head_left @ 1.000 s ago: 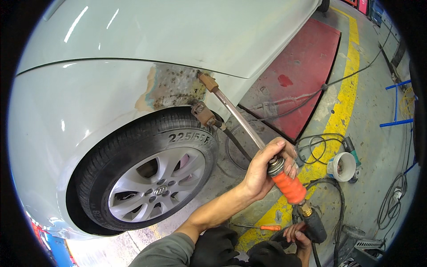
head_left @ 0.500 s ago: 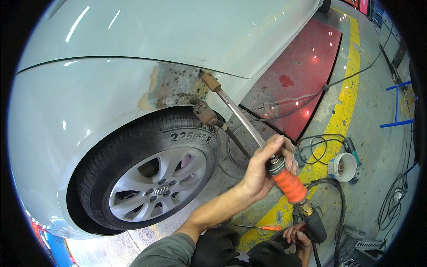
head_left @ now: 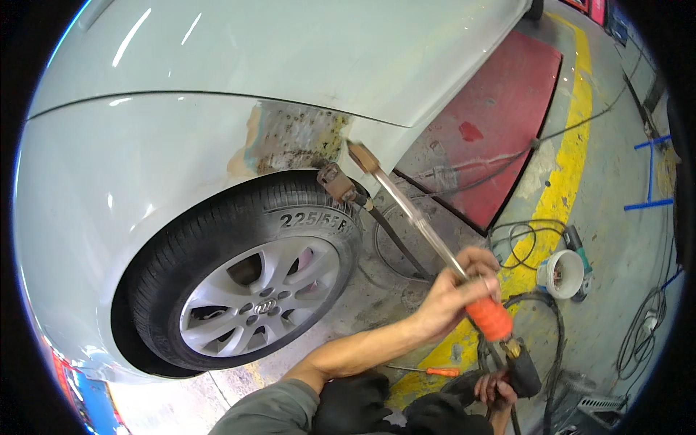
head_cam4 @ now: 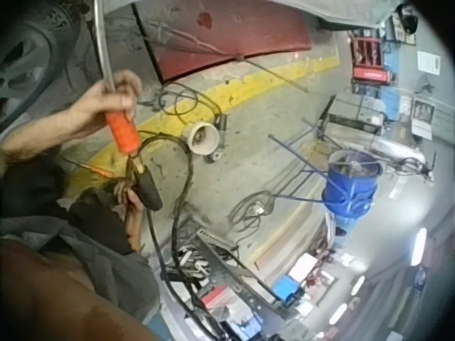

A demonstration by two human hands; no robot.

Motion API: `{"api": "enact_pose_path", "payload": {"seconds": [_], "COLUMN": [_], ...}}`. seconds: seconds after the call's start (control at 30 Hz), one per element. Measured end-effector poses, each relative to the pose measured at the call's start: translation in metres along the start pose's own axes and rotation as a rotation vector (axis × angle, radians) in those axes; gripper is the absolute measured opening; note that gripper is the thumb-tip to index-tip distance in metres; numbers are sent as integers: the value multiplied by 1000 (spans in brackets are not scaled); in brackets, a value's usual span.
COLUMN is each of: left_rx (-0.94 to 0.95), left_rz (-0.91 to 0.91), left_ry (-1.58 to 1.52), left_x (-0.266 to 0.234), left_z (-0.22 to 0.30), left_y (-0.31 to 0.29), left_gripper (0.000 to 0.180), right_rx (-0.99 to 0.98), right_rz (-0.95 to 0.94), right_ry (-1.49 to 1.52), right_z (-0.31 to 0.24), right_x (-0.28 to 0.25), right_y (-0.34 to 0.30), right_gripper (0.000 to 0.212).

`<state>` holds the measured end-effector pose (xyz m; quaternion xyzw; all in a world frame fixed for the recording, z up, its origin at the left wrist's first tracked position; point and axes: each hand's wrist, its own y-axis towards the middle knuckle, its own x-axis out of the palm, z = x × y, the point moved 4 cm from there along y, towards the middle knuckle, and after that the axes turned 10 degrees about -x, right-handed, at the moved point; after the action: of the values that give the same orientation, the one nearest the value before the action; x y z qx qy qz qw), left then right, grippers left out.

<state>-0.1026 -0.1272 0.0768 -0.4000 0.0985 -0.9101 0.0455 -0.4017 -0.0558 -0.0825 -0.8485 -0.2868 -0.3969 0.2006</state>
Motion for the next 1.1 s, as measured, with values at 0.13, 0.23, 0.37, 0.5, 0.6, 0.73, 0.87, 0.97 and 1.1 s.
{"api": "enact_pose_path", "payload": {"seconds": [0.13,0.23,0.37,0.5,0.6,0.73,0.87,0.97,1.1], "left_rx": [-119,-150,-77,-31,-11,4,0,6,17], "left_rz": [-36,-81,-63,-71,-112,-97,-98,-99,-101], "left_ry": [-92,-174,-123,-62,-62,-50,-56,-55,-40], "left_x": [0,6,6,0,0,-2,-2,-1,-1], "left_z": [-23,-8,28,43,49,58,58,58,64], "left_y": [3,8,4,0,0,-5,-7,-8,-12], "left_gripper": [27,27,23,17,17,19,20,20,20], "right_rx": [-18,-41,-46,-45,-41,-65,-42,-25,-57], "right_rz": [78,62,-19,-35,69,-18,-7,-3,-58], "right_ry": [-105,-209,-277,-384,-336,-299,-292,-306,-318], "right_z": [-5,-10,-5,-1,1,4,7,8,9], "right_x": [-16,9,24,35,42,51,46,40,47], "right_y": [-26,-13,18,34,33,43,40,38,42], "right_gripper": [26,26,27,27,30,31,32,33,32]}}
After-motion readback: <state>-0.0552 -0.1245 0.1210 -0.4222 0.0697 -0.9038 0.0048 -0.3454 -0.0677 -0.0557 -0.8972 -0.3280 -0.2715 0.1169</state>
